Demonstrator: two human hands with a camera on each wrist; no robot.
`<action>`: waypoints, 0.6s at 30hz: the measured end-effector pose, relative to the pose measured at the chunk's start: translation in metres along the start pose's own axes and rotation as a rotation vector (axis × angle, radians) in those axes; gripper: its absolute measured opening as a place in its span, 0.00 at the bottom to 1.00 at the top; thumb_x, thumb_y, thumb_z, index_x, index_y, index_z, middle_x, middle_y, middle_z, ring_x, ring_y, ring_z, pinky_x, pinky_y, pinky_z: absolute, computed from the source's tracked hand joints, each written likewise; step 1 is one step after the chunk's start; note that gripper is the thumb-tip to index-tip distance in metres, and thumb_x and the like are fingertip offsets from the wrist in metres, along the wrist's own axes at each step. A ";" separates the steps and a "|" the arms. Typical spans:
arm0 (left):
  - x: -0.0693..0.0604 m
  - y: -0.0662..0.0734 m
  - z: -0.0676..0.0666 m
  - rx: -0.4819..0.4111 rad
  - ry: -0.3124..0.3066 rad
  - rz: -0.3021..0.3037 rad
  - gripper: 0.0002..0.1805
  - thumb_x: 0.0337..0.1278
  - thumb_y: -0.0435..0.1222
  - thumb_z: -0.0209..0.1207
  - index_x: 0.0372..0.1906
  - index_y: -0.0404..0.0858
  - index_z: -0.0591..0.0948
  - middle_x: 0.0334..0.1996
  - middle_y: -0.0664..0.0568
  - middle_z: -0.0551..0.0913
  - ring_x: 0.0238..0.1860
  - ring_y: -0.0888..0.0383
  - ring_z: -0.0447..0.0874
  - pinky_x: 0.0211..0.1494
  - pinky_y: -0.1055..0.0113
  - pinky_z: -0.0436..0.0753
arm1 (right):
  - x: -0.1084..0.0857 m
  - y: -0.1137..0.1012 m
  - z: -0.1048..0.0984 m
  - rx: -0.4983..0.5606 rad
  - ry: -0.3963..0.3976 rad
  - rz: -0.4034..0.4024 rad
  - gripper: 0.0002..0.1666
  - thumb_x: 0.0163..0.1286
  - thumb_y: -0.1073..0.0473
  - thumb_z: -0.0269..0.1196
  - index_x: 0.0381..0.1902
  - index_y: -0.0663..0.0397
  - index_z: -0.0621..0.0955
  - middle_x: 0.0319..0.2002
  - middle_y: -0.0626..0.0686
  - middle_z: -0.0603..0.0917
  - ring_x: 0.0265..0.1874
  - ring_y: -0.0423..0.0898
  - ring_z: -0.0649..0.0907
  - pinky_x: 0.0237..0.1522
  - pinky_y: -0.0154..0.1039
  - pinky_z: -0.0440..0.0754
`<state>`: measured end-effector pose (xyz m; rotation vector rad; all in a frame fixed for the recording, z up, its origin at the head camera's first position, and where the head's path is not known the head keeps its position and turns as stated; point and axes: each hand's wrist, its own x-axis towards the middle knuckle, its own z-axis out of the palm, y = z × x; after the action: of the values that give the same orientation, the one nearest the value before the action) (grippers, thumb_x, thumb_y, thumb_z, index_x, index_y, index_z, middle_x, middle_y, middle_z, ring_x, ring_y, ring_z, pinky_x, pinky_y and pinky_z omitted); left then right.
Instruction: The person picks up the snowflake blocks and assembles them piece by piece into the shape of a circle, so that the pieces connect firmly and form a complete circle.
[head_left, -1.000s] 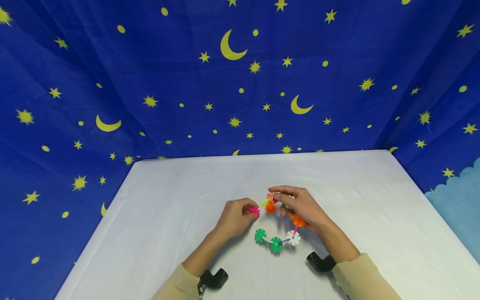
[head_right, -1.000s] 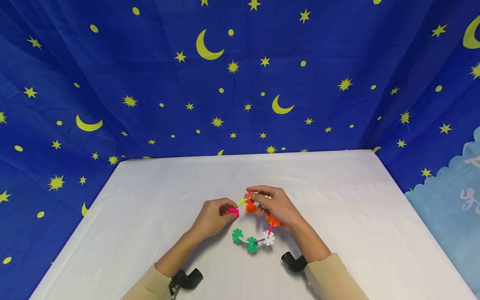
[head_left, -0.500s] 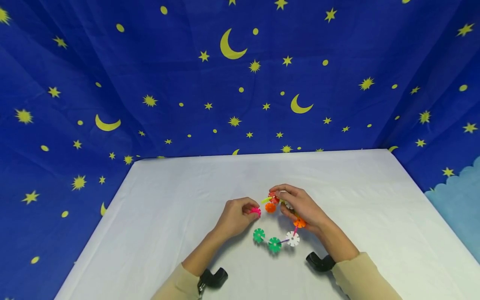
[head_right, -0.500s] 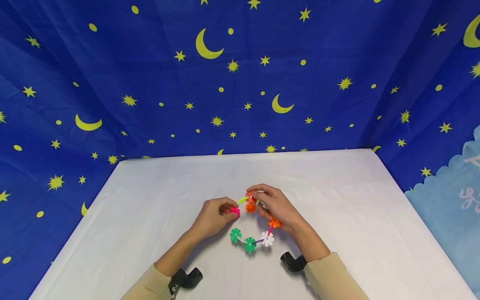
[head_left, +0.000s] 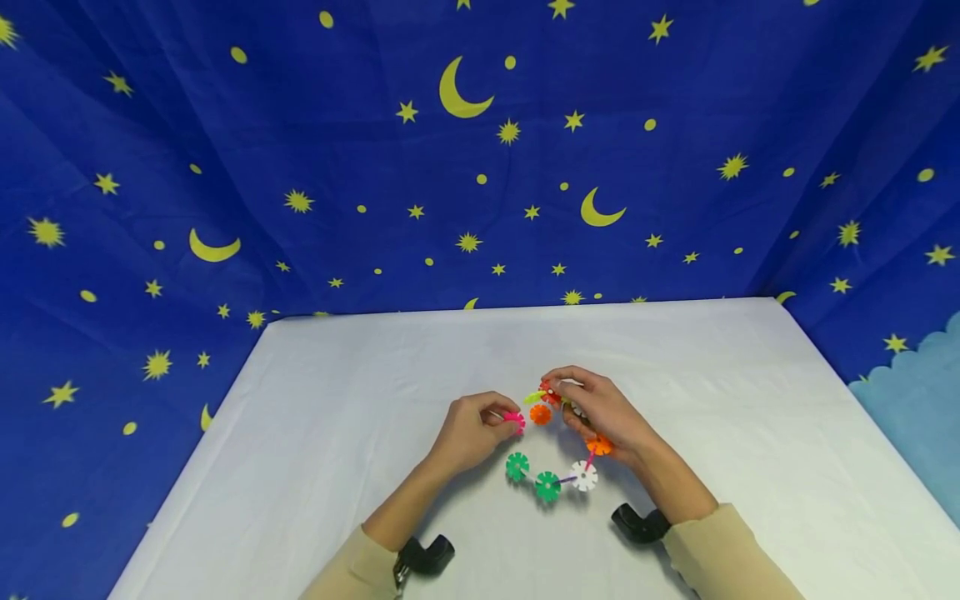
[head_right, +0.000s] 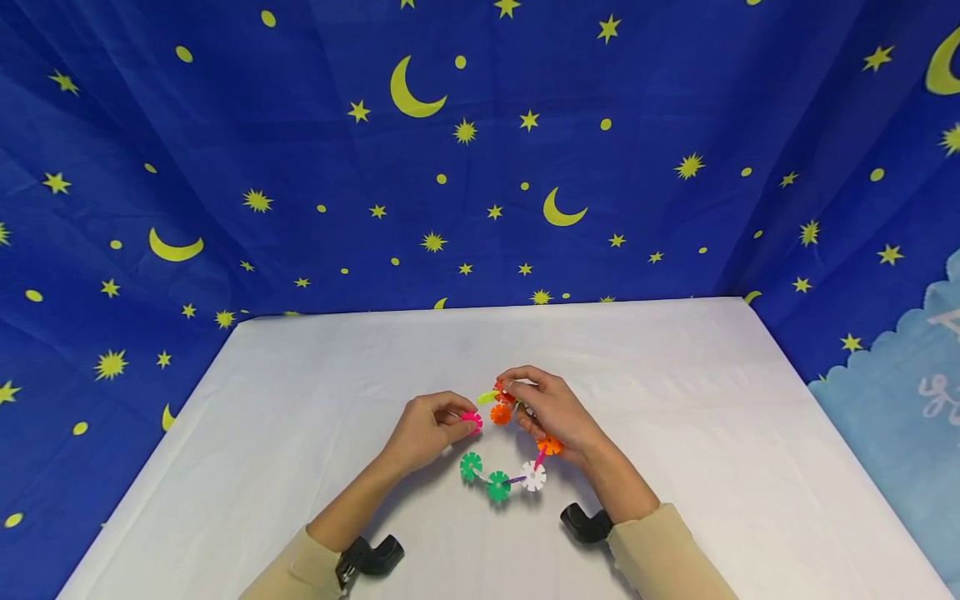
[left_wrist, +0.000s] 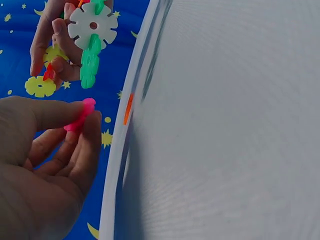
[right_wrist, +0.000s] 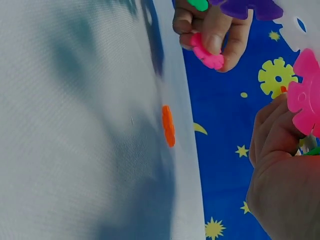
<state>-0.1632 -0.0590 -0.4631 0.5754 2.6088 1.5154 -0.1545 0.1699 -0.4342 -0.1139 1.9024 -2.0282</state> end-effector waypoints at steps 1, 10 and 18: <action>0.000 0.001 0.000 -0.022 -0.004 -0.005 0.07 0.50 0.34 0.70 0.36 0.46 0.86 0.28 0.62 0.84 0.28 0.63 0.82 0.30 0.67 0.82 | 0.000 0.000 0.000 0.006 0.003 0.000 0.27 0.71 0.45 0.58 0.59 0.57 0.74 0.17 0.53 0.71 0.08 0.42 0.63 0.09 0.31 0.63; 0.000 0.004 -0.002 -0.101 -0.021 -0.057 0.07 0.52 0.35 0.69 0.38 0.44 0.85 0.30 0.60 0.85 0.28 0.62 0.84 0.27 0.64 0.82 | 0.000 -0.001 0.000 0.049 0.014 -0.004 0.24 0.70 0.46 0.59 0.58 0.53 0.76 0.22 0.54 0.72 0.10 0.43 0.63 0.11 0.32 0.62; 0.000 0.006 -0.002 -0.204 -0.021 -0.090 0.08 0.52 0.35 0.68 0.38 0.41 0.85 0.29 0.56 0.86 0.28 0.58 0.85 0.29 0.59 0.82 | -0.001 -0.001 0.000 0.049 0.009 -0.002 0.27 0.70 0.45 0.58 0.60 0.55 0.74 0.22 0.54 0.72 0.11 0.43 0.65 0.11 0.32 0.64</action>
<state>-0.1623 -0.0580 -0.4568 0.4454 2.3899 1.7084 -0.1542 0.1703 -0.4331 -0.0948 1.8567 -2.0790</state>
